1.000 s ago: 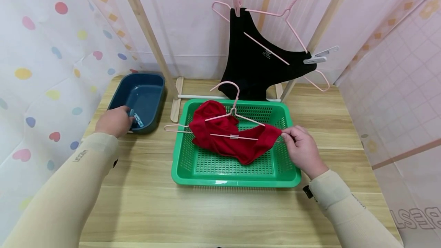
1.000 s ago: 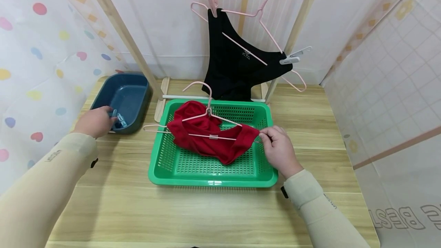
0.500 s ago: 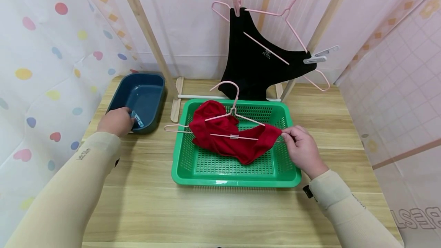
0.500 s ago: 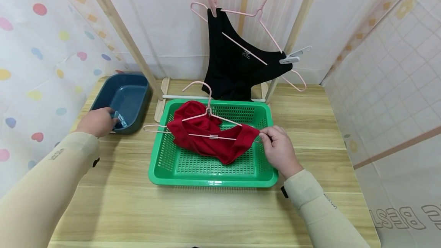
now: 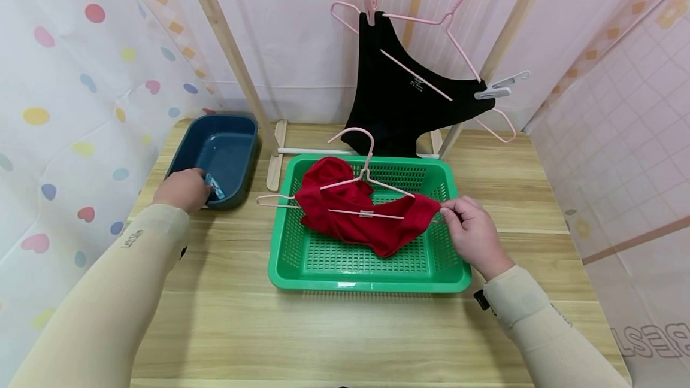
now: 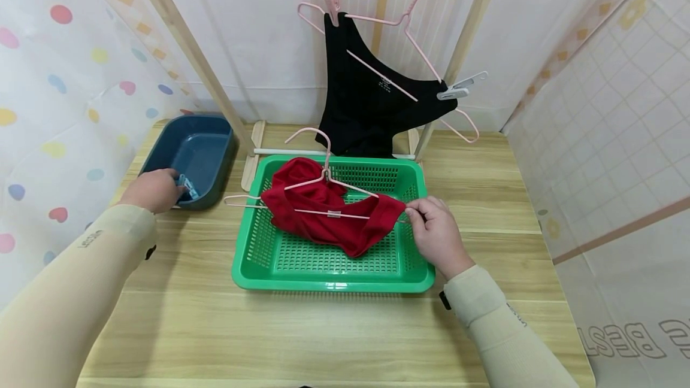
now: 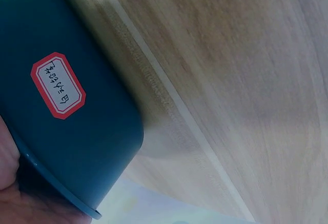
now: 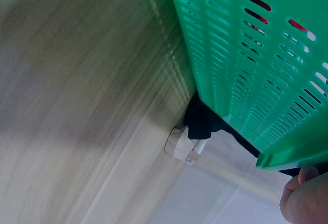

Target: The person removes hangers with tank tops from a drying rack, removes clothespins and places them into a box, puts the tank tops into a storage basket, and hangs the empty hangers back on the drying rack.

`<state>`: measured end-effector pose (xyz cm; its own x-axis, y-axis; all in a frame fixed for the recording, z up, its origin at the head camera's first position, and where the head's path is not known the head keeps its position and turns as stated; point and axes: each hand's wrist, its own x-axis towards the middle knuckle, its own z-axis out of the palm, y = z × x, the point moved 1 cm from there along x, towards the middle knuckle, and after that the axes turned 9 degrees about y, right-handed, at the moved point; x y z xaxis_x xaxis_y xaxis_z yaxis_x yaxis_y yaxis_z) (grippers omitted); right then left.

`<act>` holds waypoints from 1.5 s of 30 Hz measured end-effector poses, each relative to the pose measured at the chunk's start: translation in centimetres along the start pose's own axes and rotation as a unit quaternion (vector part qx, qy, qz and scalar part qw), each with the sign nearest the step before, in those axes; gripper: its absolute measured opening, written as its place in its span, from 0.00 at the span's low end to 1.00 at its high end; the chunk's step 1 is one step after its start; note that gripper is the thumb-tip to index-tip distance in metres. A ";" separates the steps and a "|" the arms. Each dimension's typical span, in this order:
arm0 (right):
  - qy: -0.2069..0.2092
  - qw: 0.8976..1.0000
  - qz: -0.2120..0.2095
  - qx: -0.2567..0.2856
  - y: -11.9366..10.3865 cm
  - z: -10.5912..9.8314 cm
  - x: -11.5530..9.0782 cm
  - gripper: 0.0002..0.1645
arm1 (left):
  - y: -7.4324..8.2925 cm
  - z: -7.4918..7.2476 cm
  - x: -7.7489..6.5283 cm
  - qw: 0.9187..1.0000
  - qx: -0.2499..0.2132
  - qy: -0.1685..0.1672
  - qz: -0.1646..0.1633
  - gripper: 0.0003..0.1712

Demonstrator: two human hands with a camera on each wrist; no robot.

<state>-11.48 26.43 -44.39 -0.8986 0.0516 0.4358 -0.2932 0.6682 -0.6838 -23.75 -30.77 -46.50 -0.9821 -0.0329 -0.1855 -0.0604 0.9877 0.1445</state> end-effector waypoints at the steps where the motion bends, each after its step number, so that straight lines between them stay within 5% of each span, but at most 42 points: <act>1: 0.000 1.000 0.000 -0.001 0.0 0.0 0.0 0.07 | 0.1 -0.1 0.0 1.000 -0.001 -0.002 0.000 0.25; 26: -0.003 1.000 0.005 -0.003 0.2 0.0 0.1 0.07 | 0.1 0.0 0.2 1.000 -0.016 -0.018 -0.003 0.27; 45: -0.005 1.000 0.005 -0.003 0.2 0.1 0.1 0.07 | -0.1 0.0 -0.3 0.998 -0.041 0.037 -0.008 0.27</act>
<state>-11.59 26.50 -44.51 -0.9049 0.0515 0.4226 -0.2813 0.6726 -0.6844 -23.43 -30.86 -46.45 -0.9913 -0.0620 -0.1161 -0.0868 0.9710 0.2227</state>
